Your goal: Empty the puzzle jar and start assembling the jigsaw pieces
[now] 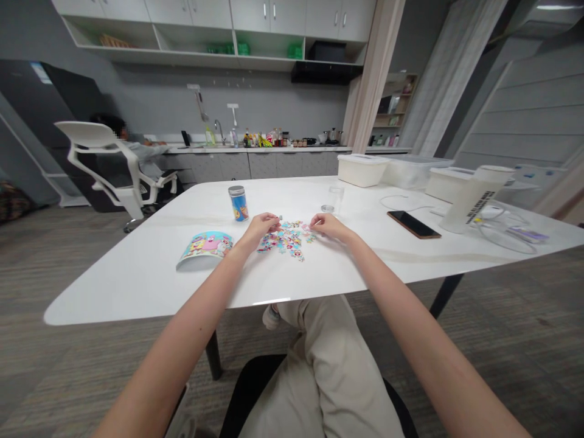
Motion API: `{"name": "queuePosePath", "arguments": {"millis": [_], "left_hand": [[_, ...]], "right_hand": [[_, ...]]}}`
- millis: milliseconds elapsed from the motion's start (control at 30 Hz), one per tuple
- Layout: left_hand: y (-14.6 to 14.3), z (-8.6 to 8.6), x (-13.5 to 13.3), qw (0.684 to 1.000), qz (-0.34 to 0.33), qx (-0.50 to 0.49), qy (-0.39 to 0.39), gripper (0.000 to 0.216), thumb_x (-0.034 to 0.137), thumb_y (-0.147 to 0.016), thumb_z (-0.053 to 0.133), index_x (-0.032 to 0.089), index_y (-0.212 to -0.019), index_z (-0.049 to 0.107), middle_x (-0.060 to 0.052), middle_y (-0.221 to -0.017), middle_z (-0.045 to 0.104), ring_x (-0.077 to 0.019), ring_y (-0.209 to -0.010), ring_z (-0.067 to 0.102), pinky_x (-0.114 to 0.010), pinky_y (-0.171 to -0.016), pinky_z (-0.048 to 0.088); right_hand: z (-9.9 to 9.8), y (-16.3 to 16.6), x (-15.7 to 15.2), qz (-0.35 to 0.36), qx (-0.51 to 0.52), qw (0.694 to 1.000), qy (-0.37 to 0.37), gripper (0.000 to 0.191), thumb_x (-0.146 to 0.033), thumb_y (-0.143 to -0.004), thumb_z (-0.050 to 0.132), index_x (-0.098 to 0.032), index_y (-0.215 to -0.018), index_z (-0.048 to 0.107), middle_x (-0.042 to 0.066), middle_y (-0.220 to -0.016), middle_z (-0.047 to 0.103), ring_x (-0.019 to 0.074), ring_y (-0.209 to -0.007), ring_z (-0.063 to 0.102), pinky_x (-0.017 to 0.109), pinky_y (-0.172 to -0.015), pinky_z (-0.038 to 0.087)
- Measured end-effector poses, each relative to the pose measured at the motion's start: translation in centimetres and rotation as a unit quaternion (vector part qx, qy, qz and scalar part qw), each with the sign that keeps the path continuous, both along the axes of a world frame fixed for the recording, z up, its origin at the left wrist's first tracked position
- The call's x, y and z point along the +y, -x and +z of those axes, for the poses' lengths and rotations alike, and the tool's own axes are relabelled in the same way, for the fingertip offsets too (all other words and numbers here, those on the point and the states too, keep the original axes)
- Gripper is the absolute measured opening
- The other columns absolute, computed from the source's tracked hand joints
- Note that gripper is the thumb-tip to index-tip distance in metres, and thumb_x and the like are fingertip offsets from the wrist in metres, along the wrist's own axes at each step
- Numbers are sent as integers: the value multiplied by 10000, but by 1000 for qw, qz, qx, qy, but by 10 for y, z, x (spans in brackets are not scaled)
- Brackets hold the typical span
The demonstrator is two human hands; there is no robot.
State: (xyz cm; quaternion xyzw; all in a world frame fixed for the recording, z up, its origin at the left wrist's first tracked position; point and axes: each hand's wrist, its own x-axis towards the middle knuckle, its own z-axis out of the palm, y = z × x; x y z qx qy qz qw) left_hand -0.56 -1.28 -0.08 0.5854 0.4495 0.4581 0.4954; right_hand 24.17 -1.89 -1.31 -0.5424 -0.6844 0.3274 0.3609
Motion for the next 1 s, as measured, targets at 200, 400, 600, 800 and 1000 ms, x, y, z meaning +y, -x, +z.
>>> {"name": "queuePosePath", "arguments": {"millis": [200, 400, 600, 800, 1000], "left_hand": [[-14, 0, -7, 998, -43, -1, 44, 138, 285, -804, 650, 164, -789, 586, -13, -696, 663, -143, -709, 693, -199, -595, 461], [-19, 2, -12, 994, -80, -51, 56, 119, 249, -835, 626, 157, -784, 571, -34, -750, 689, -148, -721, 716, -268, -804, 528], [-11, 0, -7, 994, -73, -52, 67, 96, 205, -795, 666, 141, -782, 596, -64, -780, 710, -160, -747, 719, -260, -780, 527], [2, 3, -4, 997, -25, -46, 54, 103, 202, -756, 669, 145, -765, 583, -48, -762, 694, -160, -702, 706, -248, -686, 515], [7, 7, -3, 998, -14, -43, 38, 92, 145, -733, 666, 142, -719, 576, -7, -677, 648, -121, -607, 668, -239, -675, 522]], "right_hand": [[-1, -1, -1, 22, 82, 996, 17, 131, -193, -720, 700, -114, -821, 725, 62, -797, 720, 107, -656, 574, 215, -621, 455], [-3, -3, 4, 36, 144, 989, 15, 196, -279, -666, 779, -140, -797, 732, 73, -851, 726, 147, -772, 633, 266, -748, 510], [-4, -4, 4, 42, 109, 993, -2, 211, -286, -653, 766, -147, -803, 718, 44, -799, 691, 122, -684, 592, 254, -666, 485], [3, -6, -2, 101, -125, 985, -65, 214, -318, -661, 758, -160, -805, 758, 56, -848, 708, 154, -752, 574, 259, -685, 439], [6, -3, -4, 159, -204, 963, -76, 185, -293, -675, 736, -158, -800, 756, 46, -843, 696, 160, -774, 577, 246, -694, 431]]}}
